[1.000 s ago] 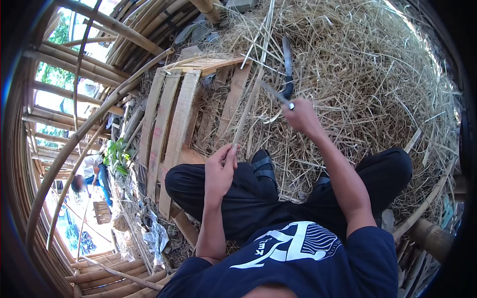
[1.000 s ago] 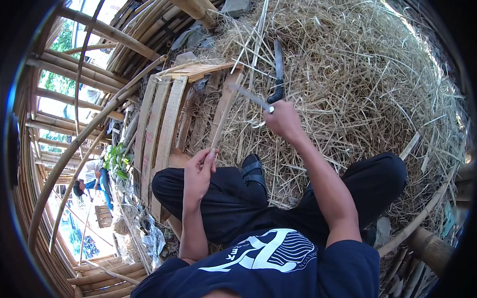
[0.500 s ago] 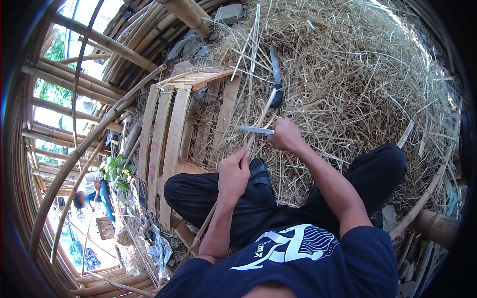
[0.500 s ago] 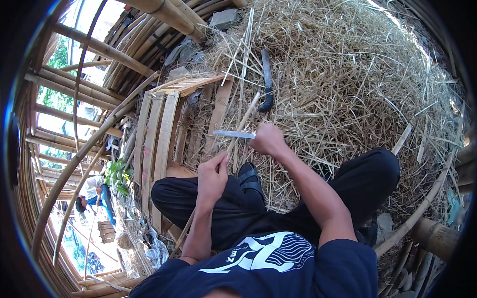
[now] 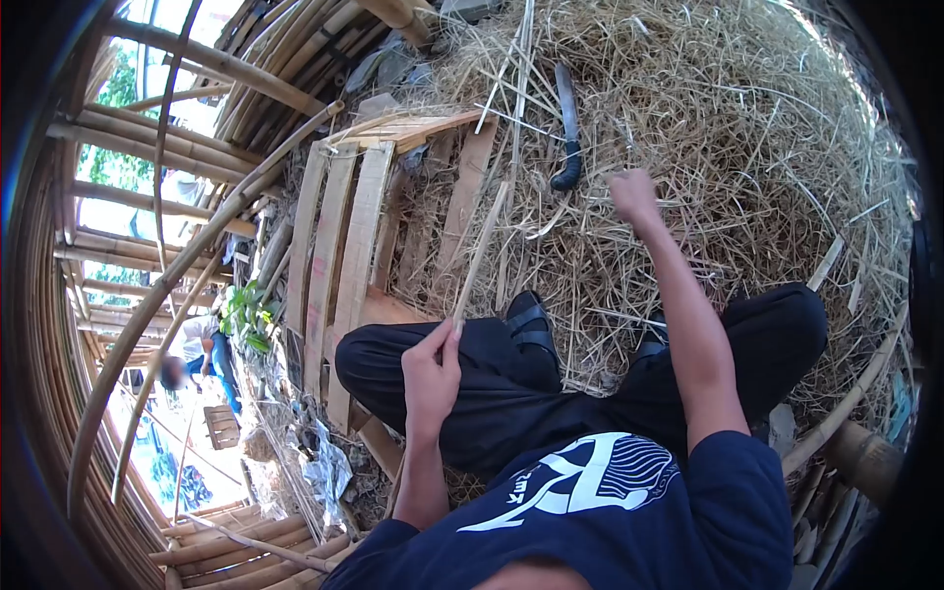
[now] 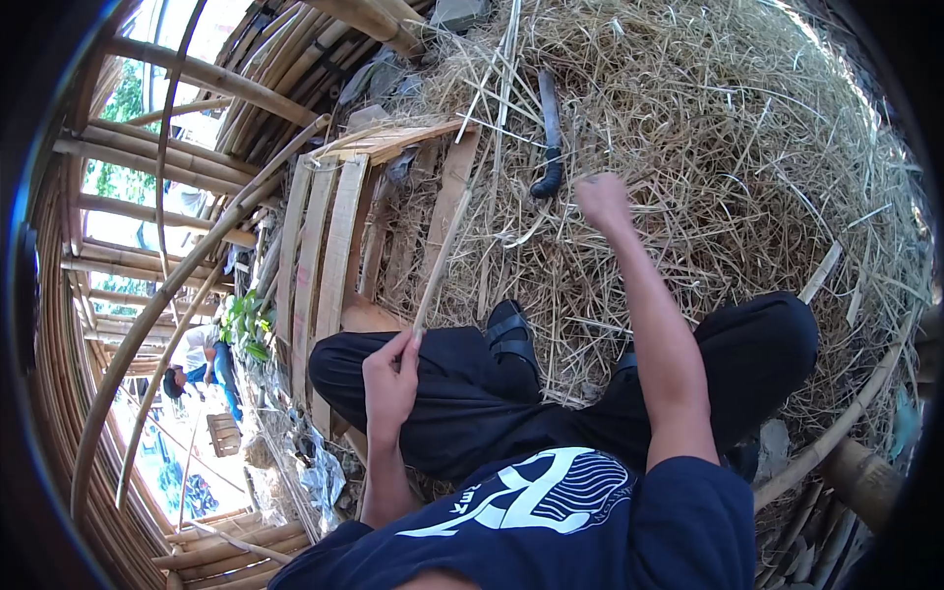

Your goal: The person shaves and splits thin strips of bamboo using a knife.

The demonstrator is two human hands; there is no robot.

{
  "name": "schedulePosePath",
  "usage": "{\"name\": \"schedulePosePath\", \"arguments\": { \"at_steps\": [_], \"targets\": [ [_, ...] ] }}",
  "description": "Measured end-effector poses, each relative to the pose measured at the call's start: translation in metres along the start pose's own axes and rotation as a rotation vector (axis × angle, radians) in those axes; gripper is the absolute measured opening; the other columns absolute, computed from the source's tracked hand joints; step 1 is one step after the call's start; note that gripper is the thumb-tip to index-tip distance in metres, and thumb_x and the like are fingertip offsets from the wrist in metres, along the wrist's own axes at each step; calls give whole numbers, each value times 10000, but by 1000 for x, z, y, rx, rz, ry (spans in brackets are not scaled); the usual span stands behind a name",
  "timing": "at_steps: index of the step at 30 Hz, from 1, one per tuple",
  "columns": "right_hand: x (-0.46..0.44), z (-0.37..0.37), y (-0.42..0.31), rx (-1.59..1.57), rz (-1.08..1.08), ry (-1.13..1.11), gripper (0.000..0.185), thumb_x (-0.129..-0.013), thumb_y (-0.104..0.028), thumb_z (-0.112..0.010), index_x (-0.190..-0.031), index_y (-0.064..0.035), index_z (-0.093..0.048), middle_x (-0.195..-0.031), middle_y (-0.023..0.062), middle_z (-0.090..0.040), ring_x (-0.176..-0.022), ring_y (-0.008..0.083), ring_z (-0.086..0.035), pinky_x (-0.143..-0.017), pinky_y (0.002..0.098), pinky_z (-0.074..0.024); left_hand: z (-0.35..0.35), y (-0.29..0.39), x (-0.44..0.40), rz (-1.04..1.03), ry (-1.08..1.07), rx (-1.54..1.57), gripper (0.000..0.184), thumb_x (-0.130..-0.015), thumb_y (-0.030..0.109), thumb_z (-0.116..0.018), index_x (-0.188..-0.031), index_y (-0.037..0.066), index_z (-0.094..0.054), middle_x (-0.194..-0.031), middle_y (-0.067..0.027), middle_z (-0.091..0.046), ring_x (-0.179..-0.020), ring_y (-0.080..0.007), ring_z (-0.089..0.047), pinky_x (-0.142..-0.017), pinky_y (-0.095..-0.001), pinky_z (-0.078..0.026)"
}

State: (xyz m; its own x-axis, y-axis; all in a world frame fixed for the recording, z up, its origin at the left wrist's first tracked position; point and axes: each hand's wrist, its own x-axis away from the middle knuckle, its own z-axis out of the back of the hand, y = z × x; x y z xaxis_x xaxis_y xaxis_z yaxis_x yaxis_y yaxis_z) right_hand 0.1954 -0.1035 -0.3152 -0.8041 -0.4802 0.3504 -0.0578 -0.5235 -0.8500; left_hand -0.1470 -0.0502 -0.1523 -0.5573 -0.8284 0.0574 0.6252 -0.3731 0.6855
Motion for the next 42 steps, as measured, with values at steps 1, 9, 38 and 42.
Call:
{"name": "schedulePosePath", "arguments": {
  "at_steps": [1, 9, 38, 42],
  "targets": [
    [13, -10, -17, -118, -39, -119, 435, -907, -415, -568, -876, 1, -694, -679, 82, -622, -567, 158, -556, -561, 344, -468, -2, 6, -6, 5, -8, -7, 228, -971, 116, -563, -1105, -35, -668, -639, 69, -449, -567, -1, -353, -476, -191, -264],
    [84, -21, -74, -771, 100, -538, 477, -916, -511, -592, -882, -38, -650, -491, -93, -347, -384, 37, -317, -384, 228, -243, -35, 11, -32, -10, -89, 144, 249, -948, 129, -579, -1123, -36, -645, -691, -84, -611, -616, -71, -502, -563, -247, -427],
    [47, 68, -80, -924, 78, 44, 279, -935, -262, -638, -766, -42, -609, -508, -76, -343, -407, 39, -280, -419, 238, -223, 36, -5, 10, 265, -661, 410, 232, -992, 176, -530, -1113, -7, -605, -628, 23, -507, -431, -14, -410, -401, -172, -311],
    [68, 51, -88, -70, 235, 112, 409, -958, -421, -549, -845, -55, -692, -516, -47, -397, -441, 55, -323, -428, 285, -263, 11, 0, 0, 119, -445, 404, 251, -1005, 178, -505, -1180, 23, -594, -614, 49, -474, -424, 8, -321, -401, -169, -233]
  ]
}}
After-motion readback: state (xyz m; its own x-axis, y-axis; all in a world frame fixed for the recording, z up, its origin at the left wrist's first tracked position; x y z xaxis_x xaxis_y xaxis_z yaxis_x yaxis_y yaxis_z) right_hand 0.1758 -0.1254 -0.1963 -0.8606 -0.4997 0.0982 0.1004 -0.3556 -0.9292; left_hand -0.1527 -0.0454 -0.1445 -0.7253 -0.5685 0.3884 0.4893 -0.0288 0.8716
